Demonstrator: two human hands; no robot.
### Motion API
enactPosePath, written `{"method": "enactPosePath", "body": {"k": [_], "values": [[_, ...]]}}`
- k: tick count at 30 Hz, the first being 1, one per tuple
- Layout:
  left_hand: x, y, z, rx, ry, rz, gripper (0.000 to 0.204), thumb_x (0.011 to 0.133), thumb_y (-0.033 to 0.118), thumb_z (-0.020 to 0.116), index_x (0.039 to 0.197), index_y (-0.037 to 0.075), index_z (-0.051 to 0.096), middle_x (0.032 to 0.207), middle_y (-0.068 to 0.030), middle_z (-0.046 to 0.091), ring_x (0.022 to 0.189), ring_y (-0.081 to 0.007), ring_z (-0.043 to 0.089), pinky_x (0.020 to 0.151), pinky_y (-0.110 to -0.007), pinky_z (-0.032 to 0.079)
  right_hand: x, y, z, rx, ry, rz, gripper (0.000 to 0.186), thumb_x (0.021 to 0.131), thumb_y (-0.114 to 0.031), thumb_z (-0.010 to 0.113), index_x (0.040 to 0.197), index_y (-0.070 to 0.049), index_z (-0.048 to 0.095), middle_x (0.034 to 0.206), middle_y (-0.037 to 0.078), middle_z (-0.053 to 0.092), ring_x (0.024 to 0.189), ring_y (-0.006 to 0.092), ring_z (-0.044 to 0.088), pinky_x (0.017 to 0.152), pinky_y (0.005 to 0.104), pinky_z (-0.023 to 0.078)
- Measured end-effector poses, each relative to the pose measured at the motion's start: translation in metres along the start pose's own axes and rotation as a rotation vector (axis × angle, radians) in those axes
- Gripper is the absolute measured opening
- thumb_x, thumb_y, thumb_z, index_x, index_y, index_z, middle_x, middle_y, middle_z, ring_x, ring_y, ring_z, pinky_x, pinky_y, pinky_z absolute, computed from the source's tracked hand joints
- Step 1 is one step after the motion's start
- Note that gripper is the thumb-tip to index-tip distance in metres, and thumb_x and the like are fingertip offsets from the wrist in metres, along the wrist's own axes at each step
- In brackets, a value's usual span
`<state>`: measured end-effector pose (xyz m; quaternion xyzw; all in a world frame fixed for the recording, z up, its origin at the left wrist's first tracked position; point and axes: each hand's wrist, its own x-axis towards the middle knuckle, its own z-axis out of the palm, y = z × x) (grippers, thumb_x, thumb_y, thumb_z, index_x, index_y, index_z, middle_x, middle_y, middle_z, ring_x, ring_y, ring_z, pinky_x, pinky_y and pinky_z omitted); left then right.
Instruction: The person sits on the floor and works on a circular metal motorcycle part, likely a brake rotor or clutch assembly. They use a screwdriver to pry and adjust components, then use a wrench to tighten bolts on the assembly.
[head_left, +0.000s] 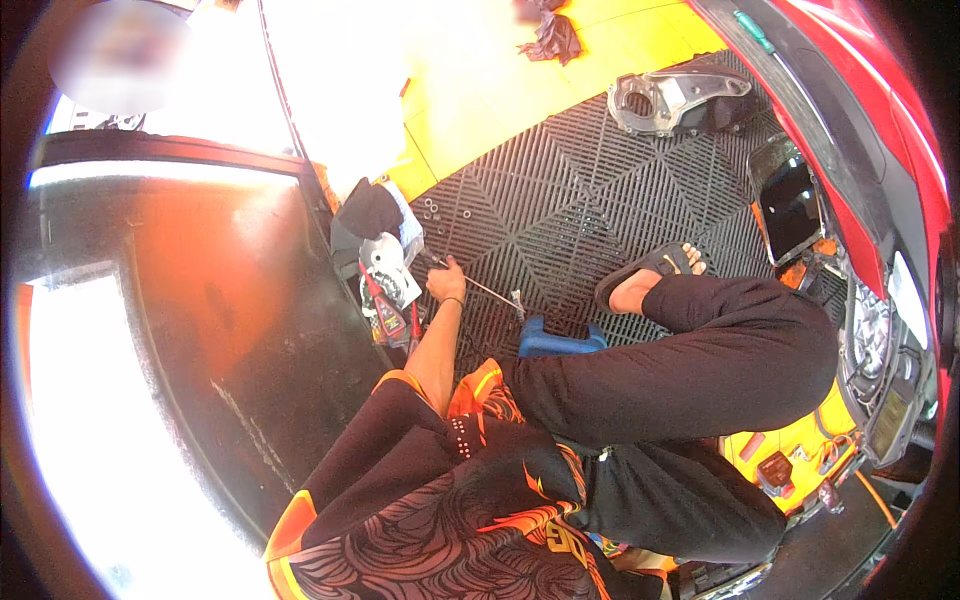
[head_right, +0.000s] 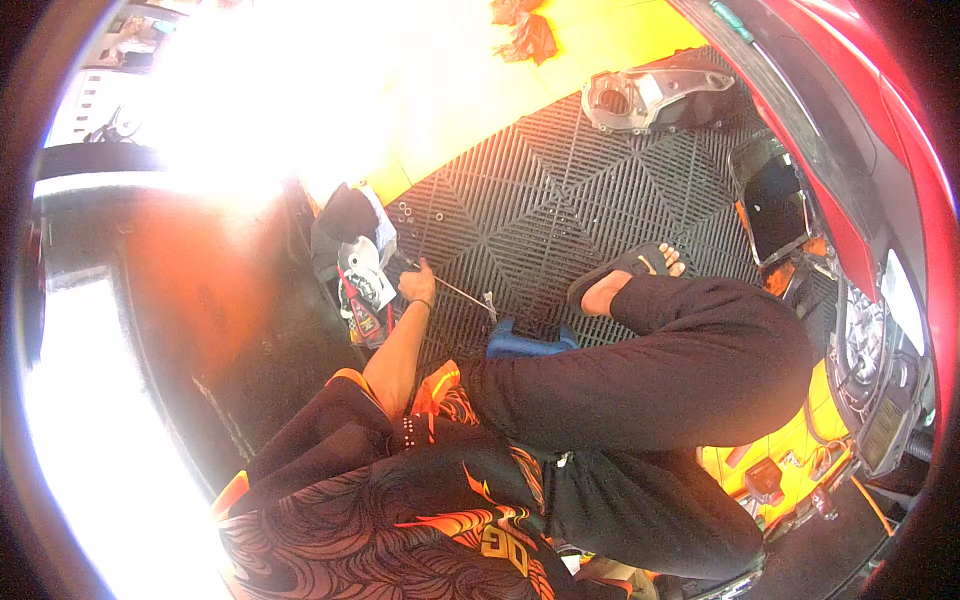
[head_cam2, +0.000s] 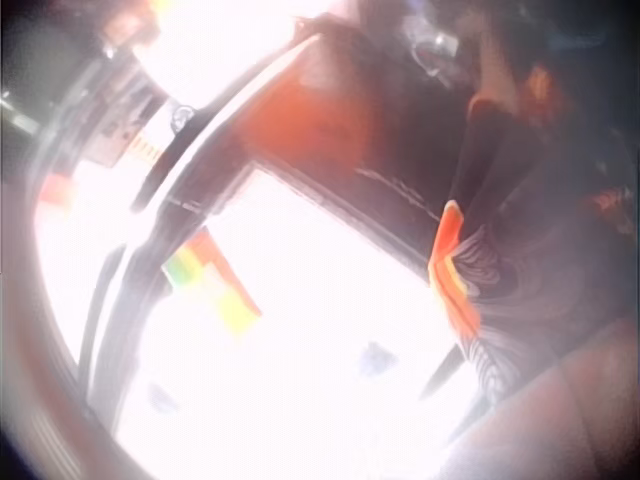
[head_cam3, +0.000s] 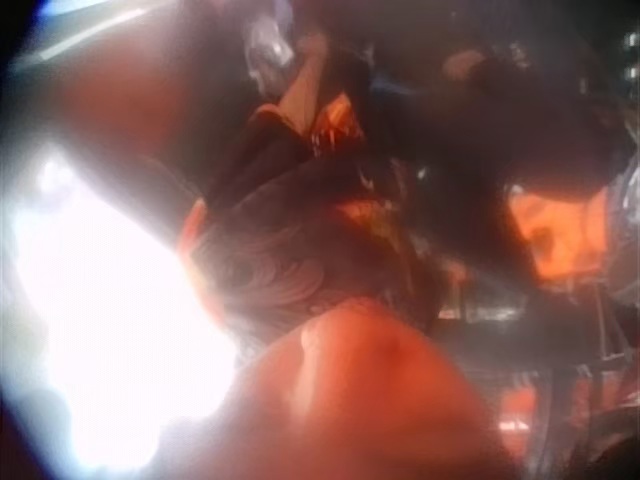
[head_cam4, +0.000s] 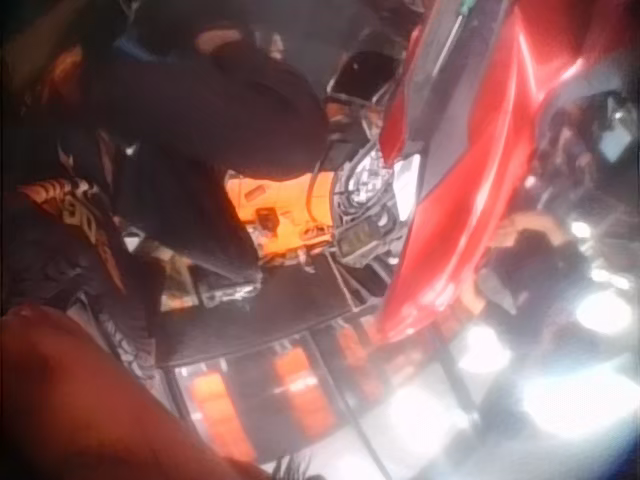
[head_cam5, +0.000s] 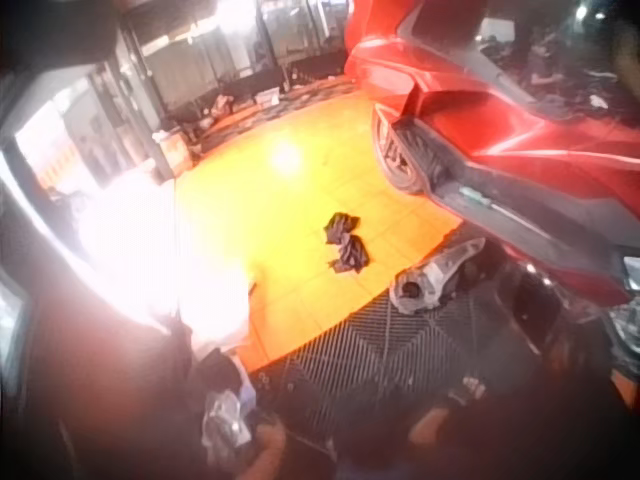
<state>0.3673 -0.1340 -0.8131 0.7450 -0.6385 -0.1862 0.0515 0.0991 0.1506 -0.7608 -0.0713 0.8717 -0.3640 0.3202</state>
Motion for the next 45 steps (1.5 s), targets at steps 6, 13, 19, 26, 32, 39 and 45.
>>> {"method": "enactPosePath", "body": {"k": [6, 13, 19, 26, 32, 39, 45], "values": [[0.0, 0.015, -0.01, 0.004, -0.079, 0.215, 0.045, 0.089, 0.038, 0.067, 0.093, -0.006, 0.073, 0.093, -0.0314, 0.072, 0.094, -0.0493, 0.07, 0.085, -0.056, 0.055, 0.006, -0.003, 0.002, 0.008, 0.016, 0.007, 0.055, 0.106, -0.022, 0.052, 0.154, -0.004, 0.035, 0.137, 0.018, 0.06, 0.129, 0.0308, 0.056, 0.107, 0.0394, 0.047], [-0.041, 0.06, -0.028, -0.075, -0.196, 0.723, 0.032, 0.093, 0.031, 0.064, 0.095, -0.001, 0.062, 0.08, -0.0285, 0.069, 0.08, -0.049, 0.069, 0.073, -0.058, 0.052, -0.028, -0.001, -0.012, 0.076, 0.084, -0.067, 0.057, 0.104, -0.021, 0.054, 0.155, -0.003, 0.034, 0.136, 0.018, 0.061, 0.127, 0.0307, 0.057, 0.105, 0.0395, 0.048], [-0.071, 0.153, -0.032, -0.325, -0.377, 1.205, 0.022, 0.099, 0.02, 0.063, 0.088, 0.001, 0.064, 0.07, -0.0202, 0.061, 0.058, -0.0342, 0.057, 0.057, -0.047, 0.045, -0.246, 0.063, -0.074, 0.038, 0.501, -0.132, 0.059, 0.103, -0.021, 0.055, 0.155, -0.002, 0.033, 0.135, 0.019, 0.061, 0.126, 0.0306, 0.058, 0.104, 0.0395, 0.049], [-0.135, 0.299, -0.087, -0.411, -0.331, 1.477, 0.028, 0.103, 0.021, 0.063, 0.11, -0.006, 0.068, 0.076, -0.0168, 0.066, 0.064, -0.0223, 0.056, 0.062, -0.037, 0.047, -0.38, 0.147, -0.133, -0.135, 1.002, 0.383, 0.062, 0.102, -0.02, 0.057, 0.156, -0.001, 0.031, 0.134, 0.019, 0.061, 0.124, 0.0305, 0.059, 0.103, 0.0396, 0.05], [-0.201, 0.381, -0.208, -1.023, -0.251, 1.558, 0.033, 0.107, 0.024, 0.059, 0.109, -0.006, 0.07, 0.093, -0.0088, 0.071, 0.079, -0.0165, 0.062, 0.069, -0.033, 0.048, -0.378, 0.113, -0.131, 0.012, 0.876, 0.347, 0.064, 0.101, -0.019, 0.058, 0.156, -0.001, 0.03, 0.133, 0.02, 0.062, 0.122, 0.0304, 0.06, 0.101, 0.0397, 0.05], [-0.282, 0.413, -0.326, -1.392, -0.478, 1.669, 0.027, 0.109, 0.021, 0.056, 0.111, -0.004, 0.067, 0.074, -0.0024, 0.052, 0.068, -0.0119, 0.048, 0.066, -0.031, 0.044, -0.401, 0.037, -0.128, 0.133, 0.782, 0.098, 0.067, 0.1, -0.019, 0.06, 0.157, 0.0, 0.029, 0.131, 0.02, 0.062, 0.12, 0.0303, 0.061, 0.1, 0.0398, 0.051], [-0.372, 0.422, -0.362, -0.979, -0.694, 2.041, 0.027, 0.108, 0.021, 0.057, 0.121, 0.001, 0.07, 0.099, -0.0053, 0.072, 0.071, -0.0071, 0.053, 0.066, -0.025, 0.045, -0.405, 0.018, -0.15, 0.216, 0.72, -0.013, 0.069, 0.099, -0.018, 0.062, 0.157, 0.001, 0.028, 0.13, 0.021, 0.063, 0.119, 0.0302, 0.062, 0.099, 0.0399, 0.052]]}}
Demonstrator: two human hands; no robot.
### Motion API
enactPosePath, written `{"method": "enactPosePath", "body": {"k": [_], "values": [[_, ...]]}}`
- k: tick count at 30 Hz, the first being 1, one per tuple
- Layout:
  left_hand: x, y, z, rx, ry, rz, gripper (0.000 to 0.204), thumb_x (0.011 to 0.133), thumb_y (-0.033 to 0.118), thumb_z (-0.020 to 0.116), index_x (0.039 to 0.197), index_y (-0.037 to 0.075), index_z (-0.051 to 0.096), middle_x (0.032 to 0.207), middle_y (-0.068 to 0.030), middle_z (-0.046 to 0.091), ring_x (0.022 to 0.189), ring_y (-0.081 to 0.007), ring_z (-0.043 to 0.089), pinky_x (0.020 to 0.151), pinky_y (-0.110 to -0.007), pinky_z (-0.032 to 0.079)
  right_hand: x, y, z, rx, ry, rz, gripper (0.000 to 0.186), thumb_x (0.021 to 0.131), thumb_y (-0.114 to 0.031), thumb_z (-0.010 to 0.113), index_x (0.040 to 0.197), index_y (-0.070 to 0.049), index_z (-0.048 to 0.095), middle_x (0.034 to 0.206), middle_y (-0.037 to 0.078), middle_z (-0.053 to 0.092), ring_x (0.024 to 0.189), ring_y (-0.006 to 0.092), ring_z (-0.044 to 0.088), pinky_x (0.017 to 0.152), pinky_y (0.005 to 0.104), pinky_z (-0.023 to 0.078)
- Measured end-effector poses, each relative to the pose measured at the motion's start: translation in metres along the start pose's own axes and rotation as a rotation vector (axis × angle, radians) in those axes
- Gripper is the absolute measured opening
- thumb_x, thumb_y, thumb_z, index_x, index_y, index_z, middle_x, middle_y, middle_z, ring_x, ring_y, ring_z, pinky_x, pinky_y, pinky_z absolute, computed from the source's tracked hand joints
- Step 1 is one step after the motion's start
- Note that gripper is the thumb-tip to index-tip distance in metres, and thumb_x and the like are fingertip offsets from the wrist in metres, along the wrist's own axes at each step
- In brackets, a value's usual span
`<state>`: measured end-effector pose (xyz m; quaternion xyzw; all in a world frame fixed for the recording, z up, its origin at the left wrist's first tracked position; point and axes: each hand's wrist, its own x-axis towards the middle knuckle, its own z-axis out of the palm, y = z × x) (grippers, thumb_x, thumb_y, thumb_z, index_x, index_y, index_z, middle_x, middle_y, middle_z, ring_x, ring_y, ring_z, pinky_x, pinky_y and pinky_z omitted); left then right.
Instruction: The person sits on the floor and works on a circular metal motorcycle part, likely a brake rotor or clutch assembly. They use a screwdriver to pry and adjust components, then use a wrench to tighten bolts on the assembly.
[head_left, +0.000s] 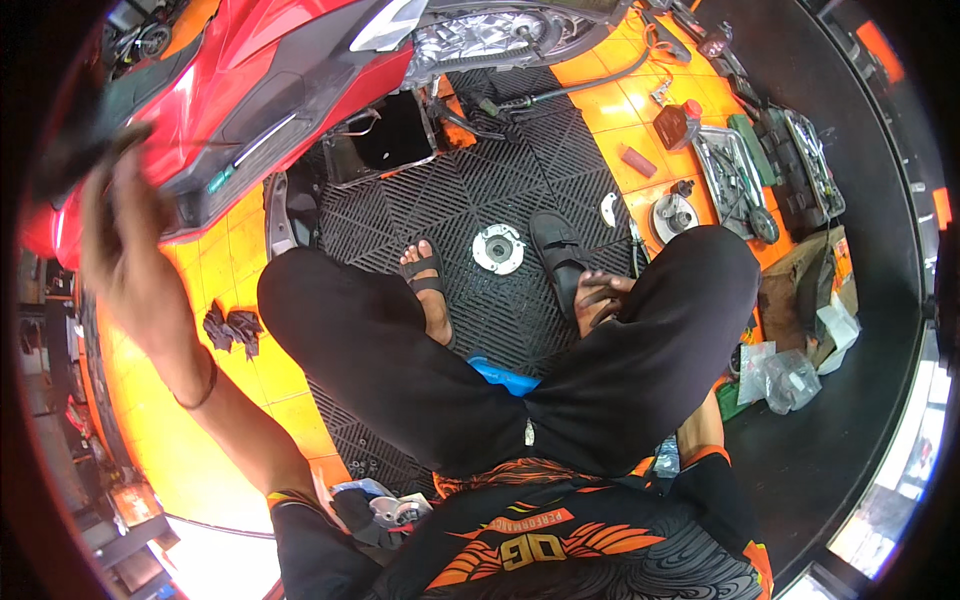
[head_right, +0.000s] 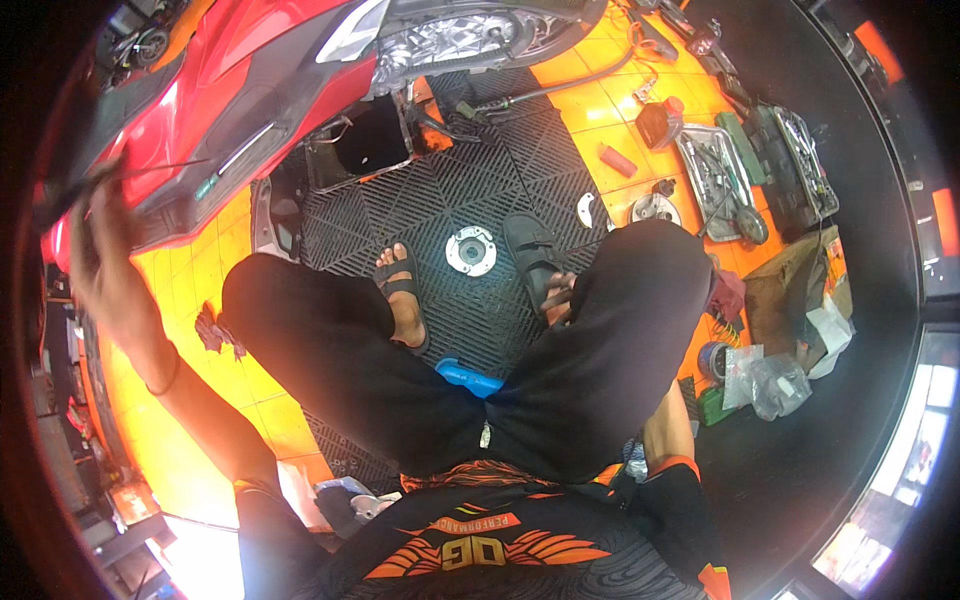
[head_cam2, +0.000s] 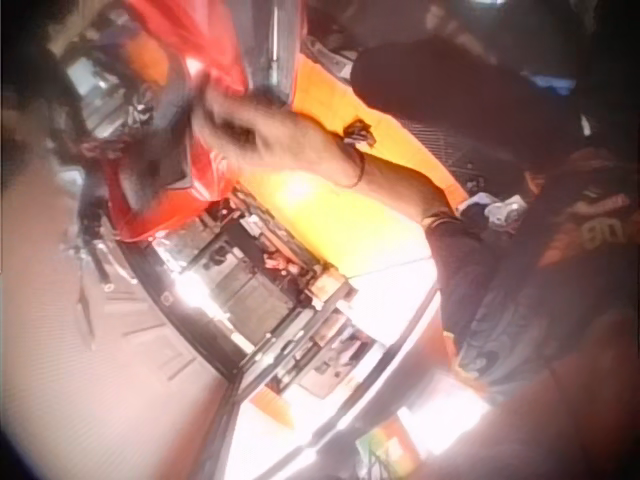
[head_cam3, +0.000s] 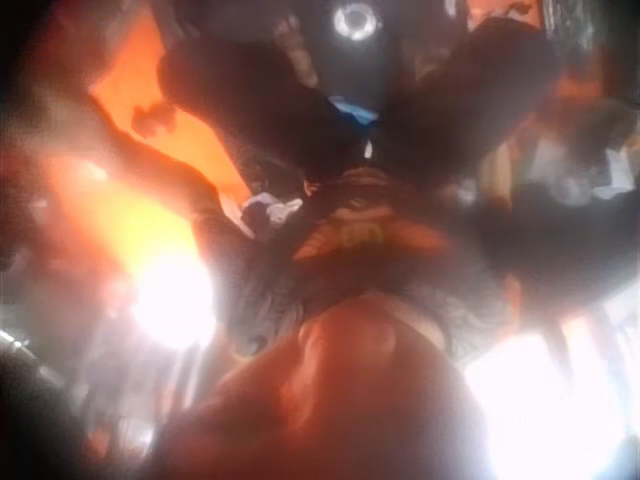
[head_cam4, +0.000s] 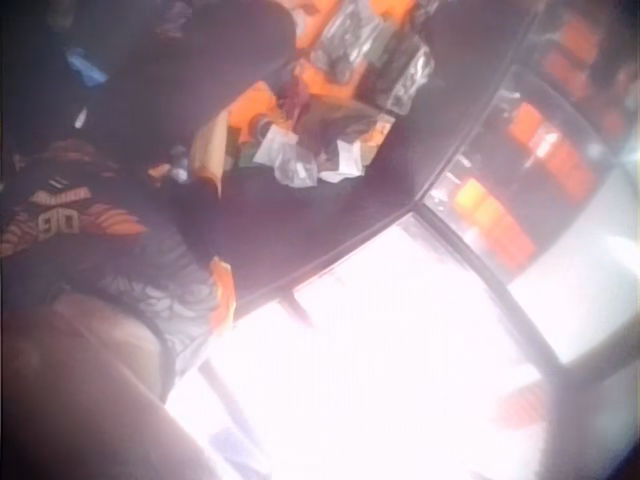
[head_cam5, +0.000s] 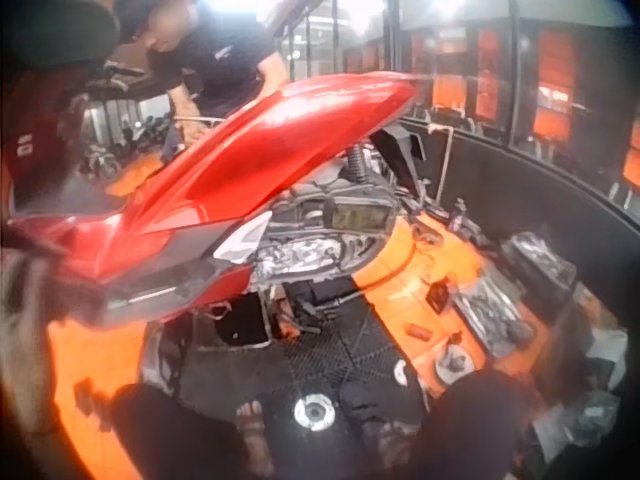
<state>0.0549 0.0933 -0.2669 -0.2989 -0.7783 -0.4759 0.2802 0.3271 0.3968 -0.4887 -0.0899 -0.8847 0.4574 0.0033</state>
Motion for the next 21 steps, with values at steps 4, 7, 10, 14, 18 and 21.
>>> {"method": "enactPosePath", "body": {"k": [4, 7, 10, 14, 18, 21], "values": [[0.017, 0.016, 0.106, -0.148, -0.618, 0.359, 0.028, 0.101, 0.025, 0.065, 0.117, 0.004, 0.073, 0.091, -0.0099, 0.074, 0.069, -0.0171, 0.064, 0.067, -0.034, 0.052, 0.014, 0.001, -0.013, 0.184, -0.076, -0.005, 0.071, 0.099, -0.017, 0.063, 0.157, 0.001, 0.028, 0.13, 0.021, 0.063, 0.118, 0.0302, 0.063, 0.098, 0.0399, 0.052], [-0.012, 0.021, 0.207, -0.039, -0.878, 0.605, 0.024, 0.099, 0.025, 0.062, 0.11, 0.007, 0.075, 0.093, -0.0187, 0.075, 0.084, -0.0352, 0.074, 0.073, -0.047, 0.058, 0.023, 0.012, -0.011, 0.5, -0.091, 0.084, 0.072, 0.098, -0.017, 0.064, 0.157, 0.002, 0.027, 0.129, 0.021, 0.063, 0.117, 0.0301, 0.063, 0.097, 0.04, 0.053], [-0.061, 0.025, 0.277, 0.124, -1.043, 0.73, 0.019, 0.095, 0.021, 0.062, 0.104, 0.012, 0.075, 0.082, -0.0155, 0.074, 0.08, -0.0337, 0.075, 0.07, -0.048, 0.059, 0.024, 0.031, 0.005, 0.844, -0.088, 0.207, 0.073, 0.098, -0.017, 0.064, 0.158, 0.002, 0.027, 0.129, 0.021, 0.063, 0.116, 0.0301, 0.064, 0.096, 0.04, 0.053], [-0.134, 0.029, 0.335, 0.129, -1.07, 0.759, 0.016, 0.089, 0.016, 0.063, 0.098, 0.015, 0.076, 0.075, -0.0121, 0.072, 0.073, -0.0312, 0.075, 0.062, -0.044, 0.059, 0.021, 0.07, 0.015, 1.007, -0.066, 0.289, 0.075, 0.097, -0.016, 0.065, 0.158, 0.003, 0.026, 0.128, 0.022, 0.063, 0.115, 0.03, 0.065, 0.096, 0.0401, 0.054], [-0.206, 0.022, 0.382, 0.144, -1.177, 0.883, 0.013, 0.086, 0.018, 0.064, 0.084, 0.014, 0.076, 0.075, -0.0063, 0.073, 0.079, -0.0264, 0.073, 0.073, -0.042, 0.056, 0.02, 0.127, 0.001, 1.174, 0.0, 0.45, 0.077, 0.097, -0.016, 0.066, 0.158, 0.003, 0.025, 0.127, 0.022, 0.064, 0.114, 0.0299, 0.065, 0.095, 0.0401, 0.054], [-0.242, -0.006, 0.407, 0.076, -1.188, 0.869, 0.016, 0.087, 0.021, 0.063, 0.091, 0.012, 0.076, 0.09, -0.0051, 0.075, 0.092, -0.0245, 0.068, 0.083, -0.041, 0.052, 0.025, 0.181, -0.005, 1.131, 0.053, 0.563, 0.078, 0.096, -0.016, 0.067, 0.159, 0.004, 0.025, 0.127, 0.022, 0.064, 0.113, 0.0299, 0.066, 0.094, 0.0402, 0.055]]}}
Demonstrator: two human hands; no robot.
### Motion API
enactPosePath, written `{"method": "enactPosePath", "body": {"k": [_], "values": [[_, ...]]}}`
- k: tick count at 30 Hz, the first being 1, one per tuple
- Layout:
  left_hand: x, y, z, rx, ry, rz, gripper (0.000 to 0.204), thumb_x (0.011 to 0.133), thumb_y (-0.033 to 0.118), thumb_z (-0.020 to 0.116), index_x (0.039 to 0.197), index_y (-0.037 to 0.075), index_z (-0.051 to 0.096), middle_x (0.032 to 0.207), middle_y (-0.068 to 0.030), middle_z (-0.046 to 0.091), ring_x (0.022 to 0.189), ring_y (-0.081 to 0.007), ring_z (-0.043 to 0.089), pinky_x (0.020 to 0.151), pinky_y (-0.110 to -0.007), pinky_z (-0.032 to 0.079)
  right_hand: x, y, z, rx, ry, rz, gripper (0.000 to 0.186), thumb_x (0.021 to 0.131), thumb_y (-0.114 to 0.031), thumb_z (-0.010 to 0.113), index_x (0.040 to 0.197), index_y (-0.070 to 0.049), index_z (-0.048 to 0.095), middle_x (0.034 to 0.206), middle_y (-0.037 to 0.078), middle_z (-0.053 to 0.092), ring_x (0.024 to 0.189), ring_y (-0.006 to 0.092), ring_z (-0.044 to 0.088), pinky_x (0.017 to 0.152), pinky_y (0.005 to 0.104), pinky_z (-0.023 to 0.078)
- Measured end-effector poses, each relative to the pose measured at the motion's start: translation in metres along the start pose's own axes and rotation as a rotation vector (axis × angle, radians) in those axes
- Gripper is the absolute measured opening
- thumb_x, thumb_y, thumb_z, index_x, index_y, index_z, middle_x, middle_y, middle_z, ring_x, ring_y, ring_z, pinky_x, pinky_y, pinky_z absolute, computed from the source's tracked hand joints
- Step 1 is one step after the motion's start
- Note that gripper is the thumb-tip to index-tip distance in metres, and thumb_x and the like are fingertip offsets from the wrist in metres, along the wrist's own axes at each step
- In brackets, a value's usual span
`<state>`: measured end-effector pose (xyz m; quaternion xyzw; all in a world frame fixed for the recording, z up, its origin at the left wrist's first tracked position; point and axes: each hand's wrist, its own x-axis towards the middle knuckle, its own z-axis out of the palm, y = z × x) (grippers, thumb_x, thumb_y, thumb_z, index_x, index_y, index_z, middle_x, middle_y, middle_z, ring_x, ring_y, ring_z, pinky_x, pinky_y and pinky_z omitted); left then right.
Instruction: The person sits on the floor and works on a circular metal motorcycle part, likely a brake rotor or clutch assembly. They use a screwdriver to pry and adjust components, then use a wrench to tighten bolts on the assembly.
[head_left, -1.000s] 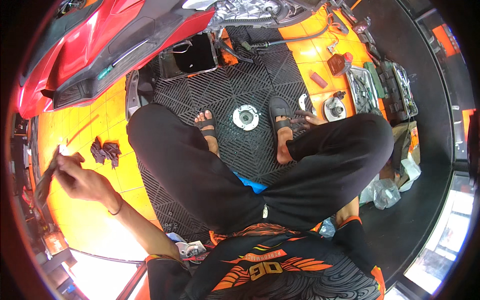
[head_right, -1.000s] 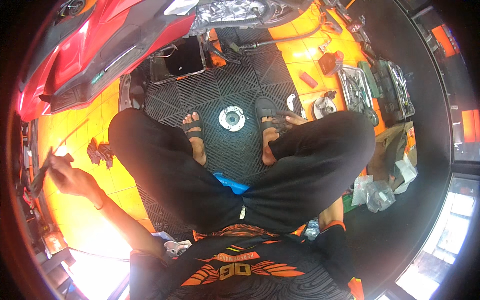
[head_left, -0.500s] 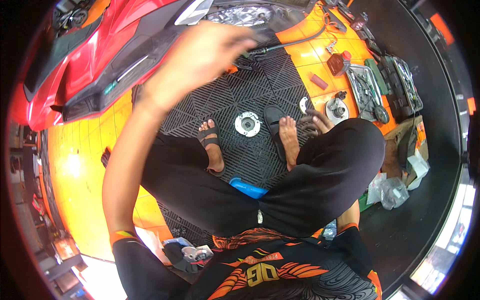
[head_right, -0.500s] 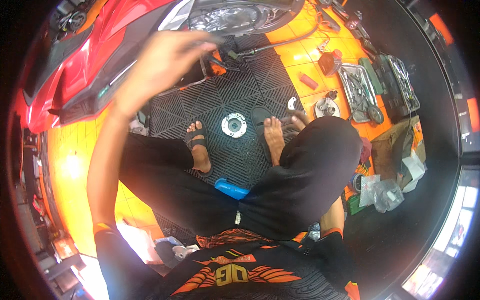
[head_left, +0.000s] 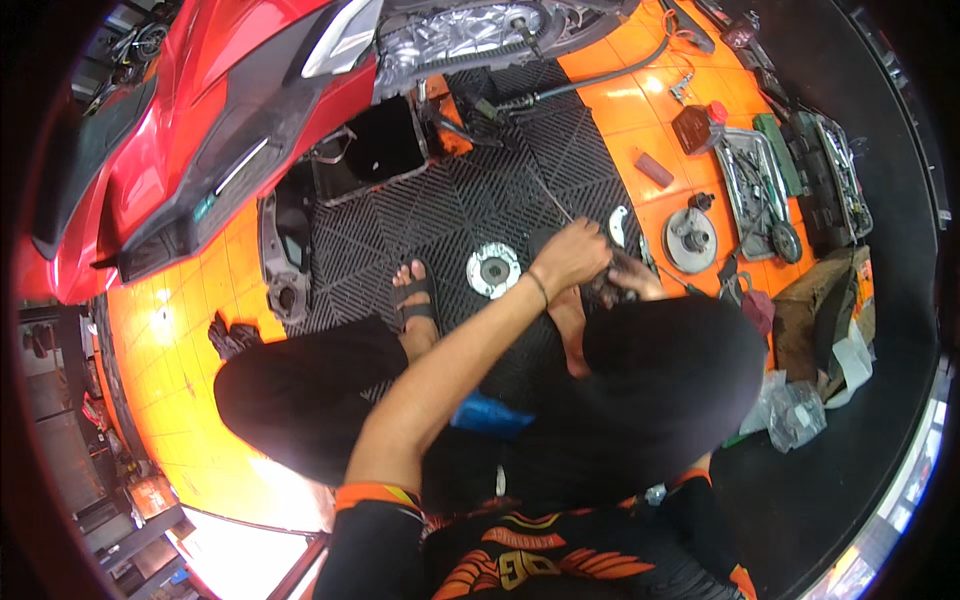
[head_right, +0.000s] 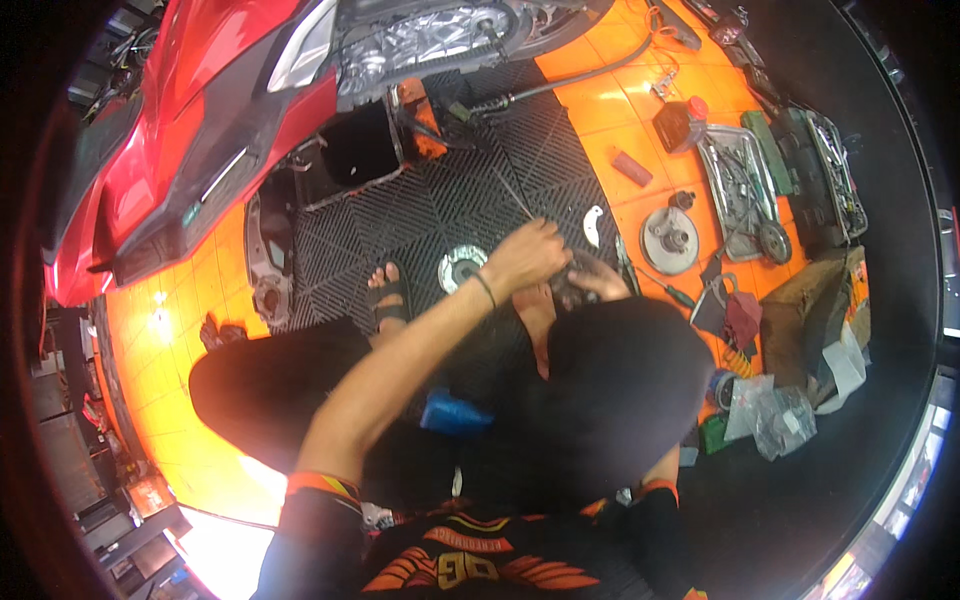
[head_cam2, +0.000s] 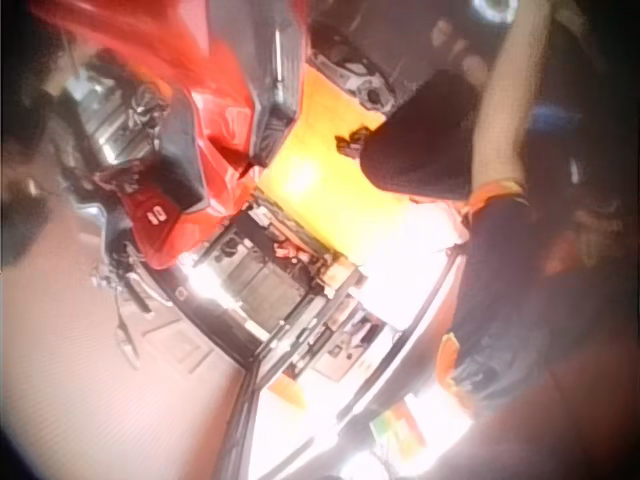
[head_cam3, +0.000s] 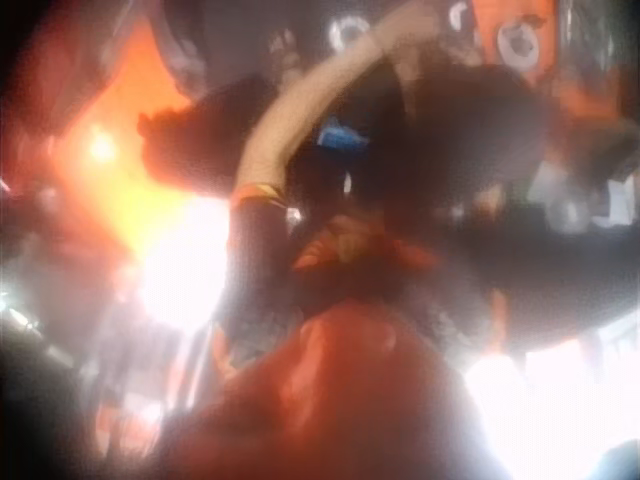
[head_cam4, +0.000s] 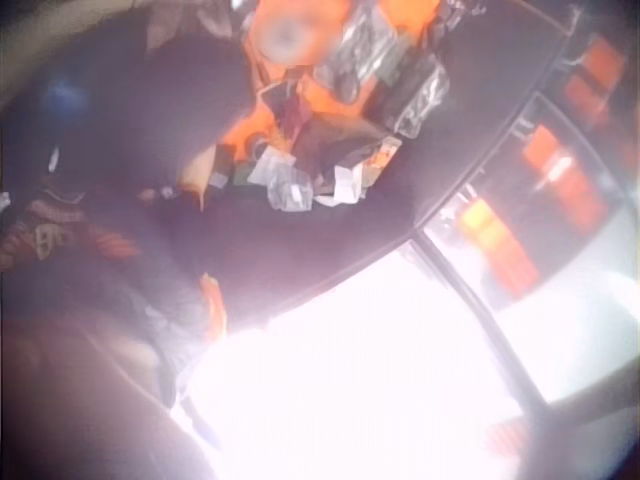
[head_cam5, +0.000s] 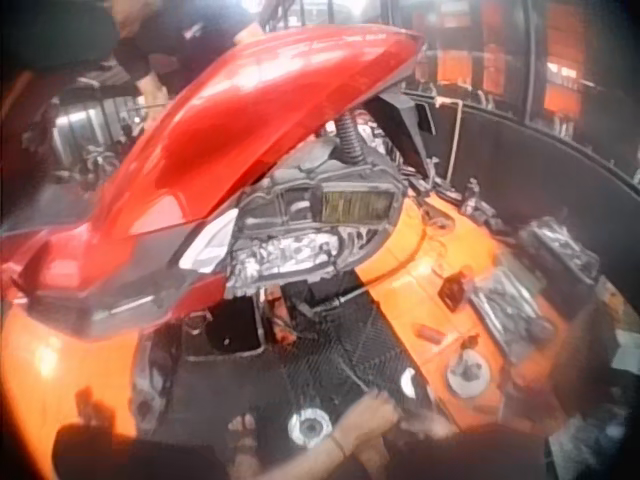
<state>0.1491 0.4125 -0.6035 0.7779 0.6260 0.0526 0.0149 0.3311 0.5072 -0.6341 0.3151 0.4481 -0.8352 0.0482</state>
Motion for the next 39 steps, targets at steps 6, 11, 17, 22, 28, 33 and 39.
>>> {"method": "enactPosePath", "body": {"k": [6, 11, 17, 22, 28, 33, 39], "values": [[-0.098, -0.014, 0.104, -0.388, 0.341, -1.578, 0.048, 0.081, 0.037, 0.081, 0.094, -0.005, 0.062, 0.095, -0.0256, 0.069, 0.095, -0.0455, 0.067, 0.089, -0.052, 0.051, 0.072, 0.043, -0.05, -1.039, 0.402, -0.129, 0.085, 0.091, -0.005, 0.065, 0.159, 0.007, 0.016, 0.116, 0.04, 0.06, 0.109, 0.0529, 0.061, 0.098, 0.0569, 0.046], [-0.152, -0.002, 0.172, -0.463, -0.101, -1.819, 0.068, 0.082, 0.054, 0.077, 0.105, -0.01, 0.066, 0.103, -0.0285, 0.07, 0.099, -0.0452, 0.067, 0.09, -0.051, 0.053, 0.107, 0.053, -0.029, -1.475, 0.634, -0.306, 0.085, 0.087, -0.009, 0.069, 0.157, 0.006, 0.024, 0.123, 0.03, 0.06, 0.112, 0.0466, 0.057, 0.102, 0.0522, 0.043], [-0.15, -0.011, 0.178, -0.595, 0.092, -1.737, 0.056, 0.081, 0.042, 0.082, 0.098, -0.008, 0.066, 0.096, -0.0263, 0.07, 0.1, -0.0424, 0.065, 0.09, -0.05, 0.052, 0.17, 0.06, 0.041, -1.437, 0.114, -0.634, 0.077, 0.081, -0.028, 0.079, 0.144, 0.004, 0.047, 0.108, 0.017, 0.06, 0.104, 0.0336, 0.058, 0.092, 0.044, 0.047], [-0.143, -0.035, 0.163, -0.612, 0.432, -1.463, 0.042, 0.078, 0.03, 0.086, 0.086, -0.004, 0.063, 0.083, -0.0197, 0.065, 0.082, -0.0373, 0.059, 0.078, -0.049, 0.048, 0.216, 0.073, 0.062, -1.564, 0.046, -0.576, 0.074, 0.084, -0.03, 0.076, 0.144, 0.004, 0.048, 0.109, 0.015, 0.066, 0.102, 0.0308, 0.062, 0.09, 0.0413, 0.047], [-0.119, -0.053, 0.134, -0.575, 0.488, -1.325, 0.039, 0.075, 0.024, 0.089, 0.092, -0.003, 0.066, 0.083, -0.0151, 0.063, 0.083, -0.0323, 0.056, 0.075, -0.045, 0.046, 0.214, 0.082, 0.047, -1.349, 0.098, -0.568, 0.066, 0.093, -0.021, 0.067, 0.147, 0.006, 0.042, 0.109, 0.02, 0.067, 0.1, 0.0354, 0.064, 0.09, 0.0432, 0.048], [-0.106, -0.047, 0.106, -0.681, 0.46, -1.354, 0.046, 0.086, 0.029, 0.084, 0.111, -0.007, 0.068, 0.105, -0.0203, 0.069, 0.098, -0.0282, 0.065, 0.085, -0.039, 0.05, 0.187, 0.064, 0.053, -1.041, 0.293, -0.523, 0.068, 0.098, -0.02, 0.063, 0.15, 0.01, 0.033, 0.098, 0.029, 0.065, 0.094, 0.0438, 0.064, 0.087, 0.0495, 0.05], [-0.081, -0.058, 0.093, -0.835, 0.496, -1.363, 0.034, 0.094, 0.022, 0.076, 0.107, -0.01, 0.073, 0.087, -0.022, 0.074, 0.075, -0.0268, 0.071, 0.07, -0.04, 0.053, 0.167, 0.029, 0.06, -0.89, 0.414, -0.391, 0.076, 0.097, -0.027, 0.066, 0.151, 0.011, 0.028, 0.088, 0.034, 0.066, 0.083, 0.0498, 0.067, 0.076, 0.0519, 0.054]]}}
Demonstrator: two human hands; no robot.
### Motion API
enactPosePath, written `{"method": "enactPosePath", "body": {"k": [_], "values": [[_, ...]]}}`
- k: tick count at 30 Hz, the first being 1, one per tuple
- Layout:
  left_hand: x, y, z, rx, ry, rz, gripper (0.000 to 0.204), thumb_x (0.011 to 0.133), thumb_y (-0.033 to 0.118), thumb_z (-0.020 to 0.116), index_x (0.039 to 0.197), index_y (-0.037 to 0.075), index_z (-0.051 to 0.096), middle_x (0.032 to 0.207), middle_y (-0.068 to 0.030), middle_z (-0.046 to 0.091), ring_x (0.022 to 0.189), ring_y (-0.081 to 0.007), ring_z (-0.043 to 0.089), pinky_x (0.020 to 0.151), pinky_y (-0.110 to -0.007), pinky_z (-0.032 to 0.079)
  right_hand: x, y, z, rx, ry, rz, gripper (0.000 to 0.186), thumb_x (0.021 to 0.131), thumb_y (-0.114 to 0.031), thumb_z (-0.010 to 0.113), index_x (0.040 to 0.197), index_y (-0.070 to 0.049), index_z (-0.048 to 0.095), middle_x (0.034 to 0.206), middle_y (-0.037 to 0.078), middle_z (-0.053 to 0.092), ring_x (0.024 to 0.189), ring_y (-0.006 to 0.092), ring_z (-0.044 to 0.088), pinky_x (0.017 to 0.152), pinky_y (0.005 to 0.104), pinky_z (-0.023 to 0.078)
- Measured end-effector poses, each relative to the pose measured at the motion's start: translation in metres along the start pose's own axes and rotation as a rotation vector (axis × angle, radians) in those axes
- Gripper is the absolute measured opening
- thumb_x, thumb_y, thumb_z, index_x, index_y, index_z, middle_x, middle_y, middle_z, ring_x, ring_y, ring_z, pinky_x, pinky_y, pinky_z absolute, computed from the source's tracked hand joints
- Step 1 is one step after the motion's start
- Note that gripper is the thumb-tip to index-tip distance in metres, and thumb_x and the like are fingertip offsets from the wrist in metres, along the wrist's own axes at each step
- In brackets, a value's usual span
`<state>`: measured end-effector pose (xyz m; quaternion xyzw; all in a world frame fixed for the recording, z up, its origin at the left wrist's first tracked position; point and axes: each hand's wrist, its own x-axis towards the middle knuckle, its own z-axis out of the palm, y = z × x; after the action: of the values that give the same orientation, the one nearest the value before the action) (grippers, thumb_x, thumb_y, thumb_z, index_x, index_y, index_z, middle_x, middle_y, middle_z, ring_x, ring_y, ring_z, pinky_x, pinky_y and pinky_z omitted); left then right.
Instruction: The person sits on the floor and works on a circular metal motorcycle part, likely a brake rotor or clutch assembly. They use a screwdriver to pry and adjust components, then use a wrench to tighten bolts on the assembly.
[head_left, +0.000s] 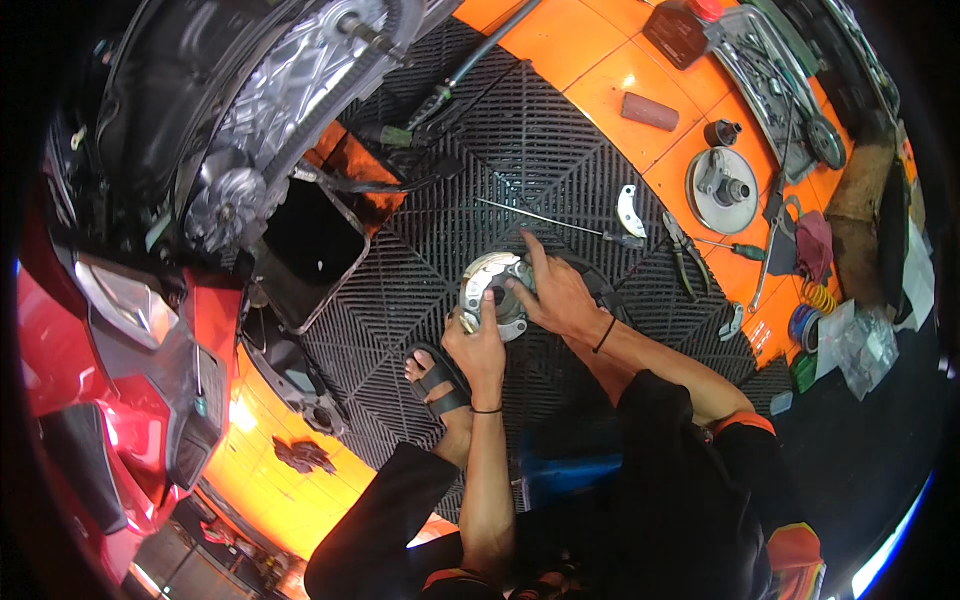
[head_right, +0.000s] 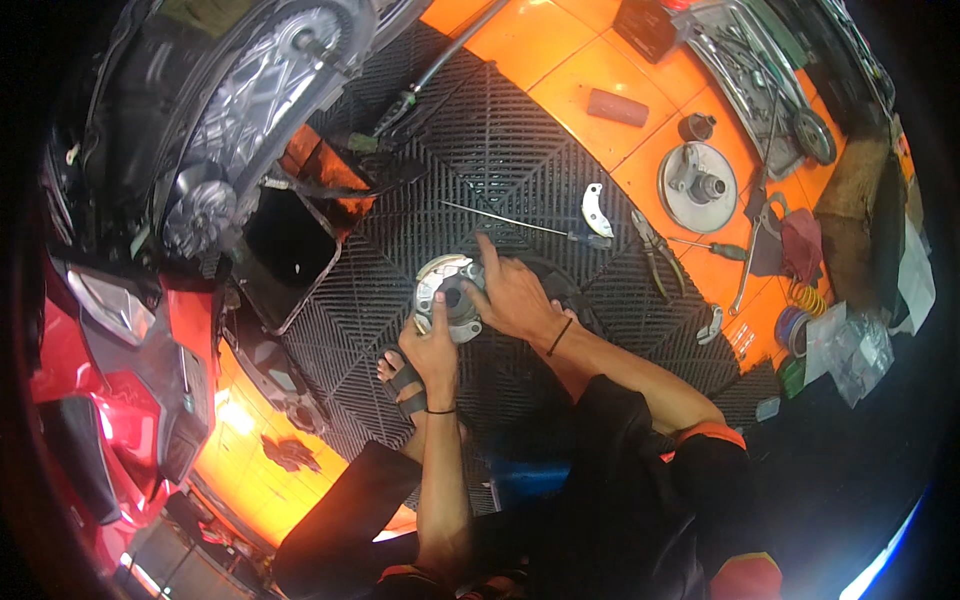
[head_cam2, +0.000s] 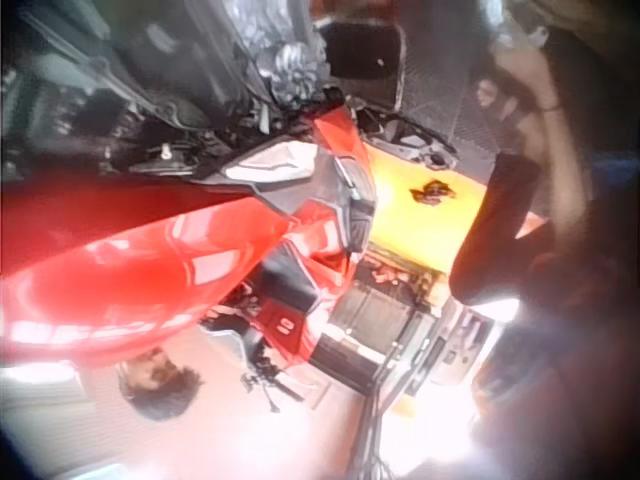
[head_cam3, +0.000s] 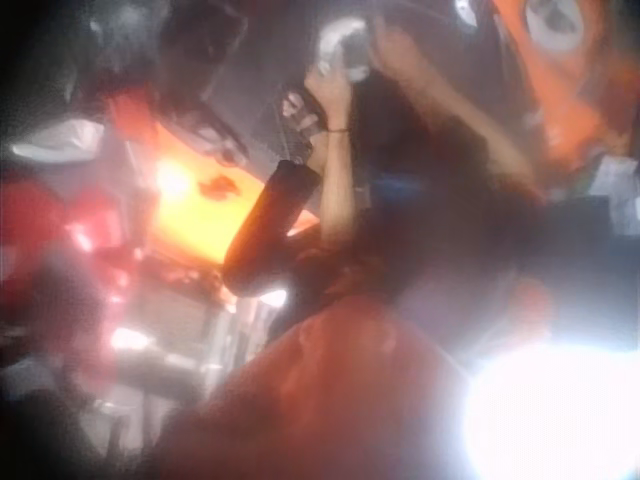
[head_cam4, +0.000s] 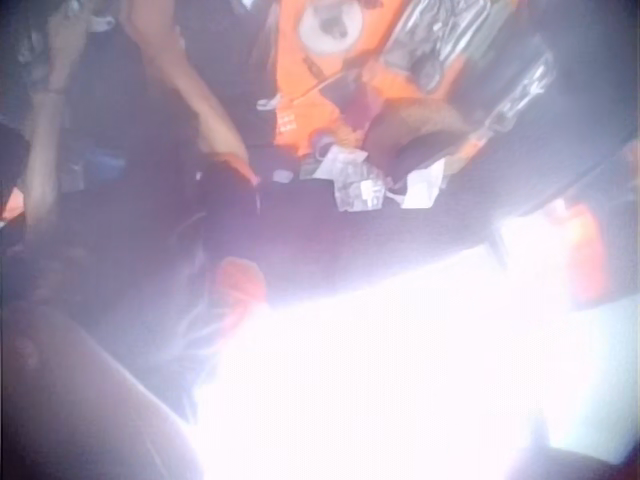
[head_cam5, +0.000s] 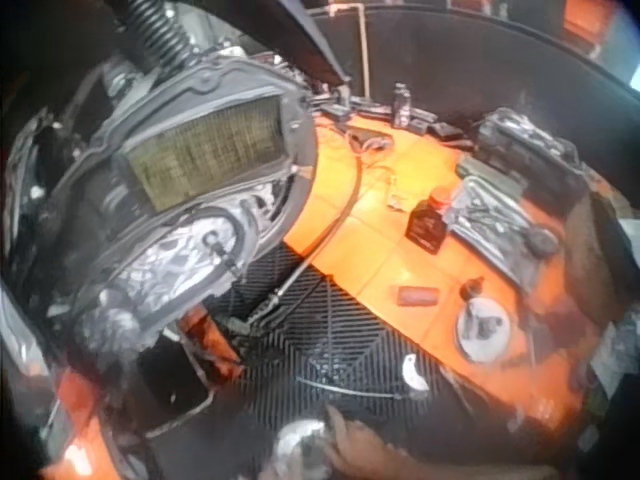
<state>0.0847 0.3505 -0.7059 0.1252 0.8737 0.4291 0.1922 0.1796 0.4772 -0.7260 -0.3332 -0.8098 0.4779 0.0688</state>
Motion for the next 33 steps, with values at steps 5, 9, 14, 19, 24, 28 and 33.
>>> {"method": "enactPosePath", "body": {"k": [5, 9, 14, 19, 24, 28, 33], "values": [[0.003, 0.011, -0.003, -0.042, -0.061, -0.101, 0.038, 0.098, 0.025, 0.072, 0.101, -0.013, 0.072, 0.088, -0.0197, 0.077, 0.077, -0.0189, 0.072, 0.069, -0.035, 0.054, -0.001, 0.004, 0.002, 0.03, -0.13, 0.132, 0.084, 0.099, -0.038, 0.064, 0.15, 0.016, 0.026, 0.076, 0.035, 0.066, 0.073, 0.0518, 0.068, 0.07, 0.0547, 0.055], [0.004, 0.016, -0.011, 0.024, -0.148, -0.052, 0.036, 0.097, 0.023, 0.071, 0.091, -0.013, 0.071, 0.073, -0.0184, 0.072, 0.065, -0.0155, 0.065, 0.061, -0.036, 0.05, 0.001, 0.018, -0.007, 0.01, -0.157, -0.027, 0.087, 0.1, -0.039, 0.062, 0.154, 0.014, 0.02, 0.072, 0.032, 0.065, 0.068, 0.0504, 0.067, 0.067, 0.0537, 0.054], [0.007, 0.028, -0.034, 0.228, -0.302, 0.039, 0.029, 0.092, 0.016, 0.071, 0.086, -0.012, 0.069, 0.067, -0.0209, 0.068, 0.058, -0.0193, 0.064, 0.058, -0.038, 0.048, -0.002, 0.036, -0.051, -0.214, -0.437, -0.269, 0.097, 0.099, -0.041, 0.063, 0.16, 0.009, 0.007, 0.063, 0.024, 0.061, 0.059, 0.0447, 0.063, 0.061, 0.0508, 0.052], [0.001, 0.026, -0.033, 0.173, -0.348, 0.112, 0.028, 0.09, 0.016, 0.072, 0.083, -0.011, 0.067, 0.067, -0.0222, 0.067, 0.056, -0.0223, 0.065, 0.057, -0.039, 0.047, -0.014, 0.039, -0.056, -0.246, -0.352, -0.312, 0.1, 0.097, -0.045, 0.064, 0.16, 0.008, 0.006, 0.067, 0.023, 0.063, 0.062, 0.0427, 0.065, 0.061, 0.05, 0.053], [0.0, 0.017, -0.023, 0.253, -0.37, -0.003, 0.034, 0.093, 0.02, 0.07, 0.082, -0.012, 0.067, 0.065, -0.0203, 0.066, 0.056, -0.0197, 0.061, 0.058, -0.039, 0.047, -0.013, 0.039, -0.054, -0.208, -0.38, -0.246, 0.098, 0.098, -0.04, 0.064, 0.162, 0.005, 0.005, 0.077, 0.025, 0.066, 0.073, 0.0443, 0.068, 0.069, 0.0498, 0.055], [-0.008, 0.02, -0.008, 0.085, -0.212, -0.128, 0.037, 0.093, 0.022, 0.071, 0.08, -0.013, 0.068, 0.064, -0.018, 0.068, 0.059, -0.0165, 0.062, 0.058, -0.038, 0.047, -0.017, 0.01, -0.049, -0.345, -0.232, -0.206, 0.093, 0.099, -0.032, 0.062, 0.159, 0.012, 0.006, 0.079, 0.027, 0.066, 0.071, 0.0396, 0.069, 0.063, 0.047, 0.056], [-0.011, 0.014, -0.011, 0.27, -0.227, -0.105, 0.038, 0.089, 0.024, 0.073, 0.082, -0.013, 0.069, 0.069, -0.0229, 0.07, 0.061, -0.0247, 0.067, 0.062, -0.042, 0.05, -0.018, -0.002, -0.063, -0.365, -0.297, -0.17, 0.094, 0.097, -0.033, 0.064, 0.16, 0.009, 0.007, 0.077, 0.02, 0.067, 0.063, 0.035, 0.068, 0.058, 0.0438, 0.056]]}}
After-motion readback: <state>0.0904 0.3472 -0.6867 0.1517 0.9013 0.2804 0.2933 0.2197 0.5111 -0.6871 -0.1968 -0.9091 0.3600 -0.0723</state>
